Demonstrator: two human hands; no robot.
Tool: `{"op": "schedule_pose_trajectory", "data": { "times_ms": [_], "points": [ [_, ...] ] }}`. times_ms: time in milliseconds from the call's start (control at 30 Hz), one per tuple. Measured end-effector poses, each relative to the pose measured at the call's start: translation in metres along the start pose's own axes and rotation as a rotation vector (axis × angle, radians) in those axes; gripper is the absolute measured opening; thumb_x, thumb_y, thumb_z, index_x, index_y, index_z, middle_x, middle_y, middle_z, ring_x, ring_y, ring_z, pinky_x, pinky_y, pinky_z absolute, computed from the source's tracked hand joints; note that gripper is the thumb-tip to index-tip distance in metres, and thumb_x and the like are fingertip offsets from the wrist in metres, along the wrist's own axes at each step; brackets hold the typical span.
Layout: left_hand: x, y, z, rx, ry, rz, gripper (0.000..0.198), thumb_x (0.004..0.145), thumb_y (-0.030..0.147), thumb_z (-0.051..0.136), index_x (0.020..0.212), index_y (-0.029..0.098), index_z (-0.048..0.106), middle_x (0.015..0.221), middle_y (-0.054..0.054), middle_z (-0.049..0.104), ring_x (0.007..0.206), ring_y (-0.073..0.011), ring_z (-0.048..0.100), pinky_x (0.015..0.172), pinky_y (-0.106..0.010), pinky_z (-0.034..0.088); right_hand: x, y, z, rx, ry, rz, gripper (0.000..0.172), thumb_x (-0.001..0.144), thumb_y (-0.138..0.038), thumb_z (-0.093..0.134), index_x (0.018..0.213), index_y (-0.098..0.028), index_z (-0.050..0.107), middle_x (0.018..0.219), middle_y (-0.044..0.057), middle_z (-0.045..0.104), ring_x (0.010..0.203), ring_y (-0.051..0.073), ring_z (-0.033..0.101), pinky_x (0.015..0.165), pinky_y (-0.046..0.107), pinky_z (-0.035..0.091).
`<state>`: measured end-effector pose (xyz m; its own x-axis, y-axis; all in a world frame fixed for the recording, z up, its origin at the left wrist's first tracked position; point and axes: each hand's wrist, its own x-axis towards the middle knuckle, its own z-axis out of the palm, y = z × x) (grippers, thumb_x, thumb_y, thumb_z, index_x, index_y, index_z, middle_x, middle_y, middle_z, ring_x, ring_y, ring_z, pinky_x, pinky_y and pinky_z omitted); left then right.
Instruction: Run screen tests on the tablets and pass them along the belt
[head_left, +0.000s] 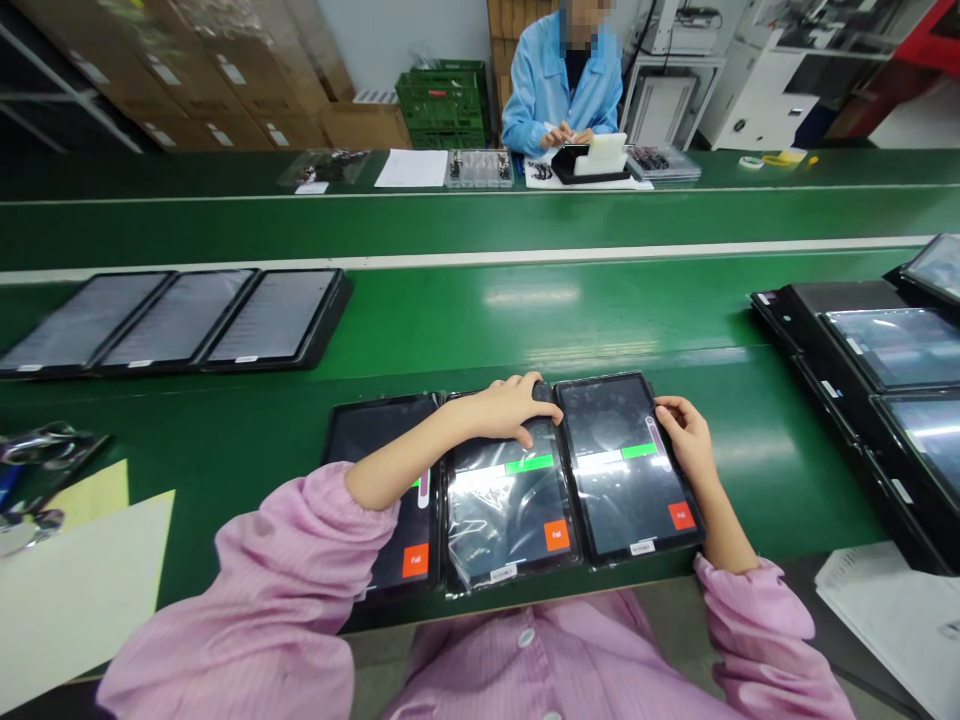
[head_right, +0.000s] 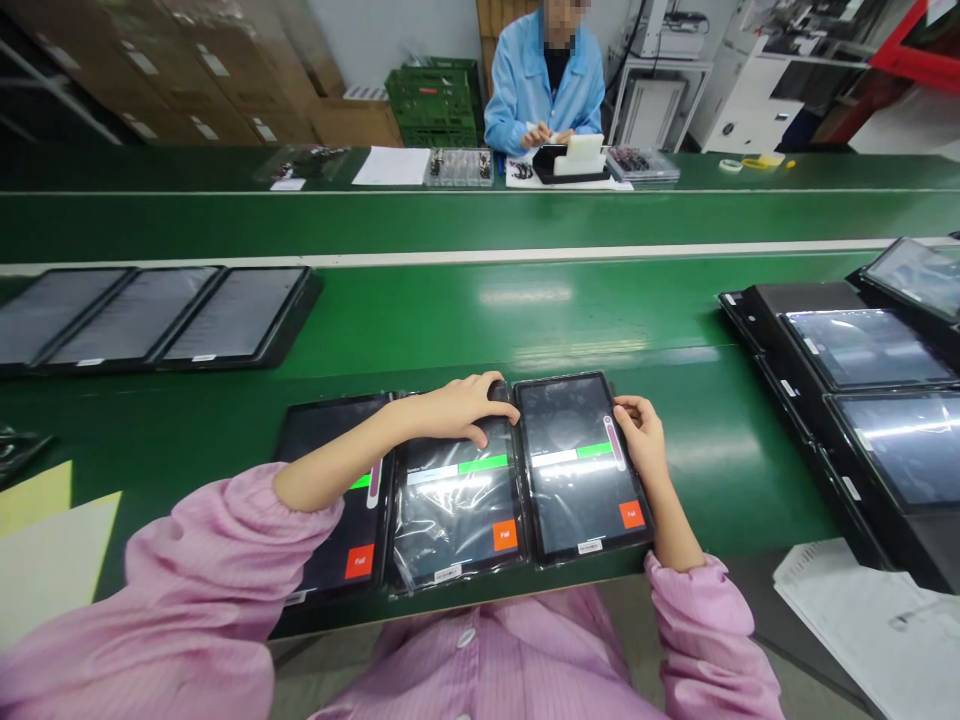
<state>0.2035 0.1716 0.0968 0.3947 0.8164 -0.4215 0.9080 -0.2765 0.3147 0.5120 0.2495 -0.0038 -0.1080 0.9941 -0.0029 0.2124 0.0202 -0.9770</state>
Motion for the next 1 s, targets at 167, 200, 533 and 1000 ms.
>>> {"op": "schedule_pose_trajectory", "data": {
  "times_ms": [167,200,533,1000],
  "points": [
    [-0.001,-0.007,0.003,-0.021,0.061,-0.005,0.054,0.079,0.037,0.077,0.129,0.036,0.058,0.146,-0.01,0.039,0.124,-0.0352,0.049,0.098,-0.047,0.044,-0.001,-0.001,0.0,-0.011,-0.016,-0.01,0.04,0.068,-0.056,0.072,0.089,-0.022,0.065,0.083,0.006,0.068,0.079,0.025,0.063,0.074,0.038,0.053],
    [-0.001,-0.009,0.004,-0.034,0.072,-0.006,0.055,0.079,0.039,0.077,0.13,0.036,0.057,0.145,-0.01,0.04,0.123,-0.0345,0.05,0.098,-0.046,0.044,-0.001,-0.001,0.0,-0.013,-0.018,-0.012,0.04,0.069,-0.056,0.072,0.089,-0.022,0.065,0.083,0.006,0.068,0.08,0.025,0.063,0.074,0.038,0.053],
    [0.0,-0.004,-0.003,-0.028,0.058,-0.036,0.056,0.077,0.032,0.08,0.128,0.03,0.057,0.141,-0.013,0.043,0.118,-0.0341,0.054,0.093,-0.042,0.048,0.0,-0.003,0.0,-0.033,-0.007,-0.013,0.039,0.067,-0.056,0.072,0.086,-0.022,0.064,0.081,0.006,0.067,0.078,0.025,0.062,0.073,0.038,0.052],
    [-0.123,-0.038,0.046,0.043,0.373,-0.414,0.067,0.093,0.059,0.051,0.149,0.027,0.038,0.165,-0.014,0.024,0.152,-0.0374,0.018,0.119,-0.064,0.018,-0.002,-0.005,-0.002,-0.049,-0.01,-0.04,0.042,0.067,-0.059,0.073,0.086,-0.023,0.066,0.082,0.006,0.067,0.078,0.025,0.062,0.073,0.037,0.052]
  ]
}}
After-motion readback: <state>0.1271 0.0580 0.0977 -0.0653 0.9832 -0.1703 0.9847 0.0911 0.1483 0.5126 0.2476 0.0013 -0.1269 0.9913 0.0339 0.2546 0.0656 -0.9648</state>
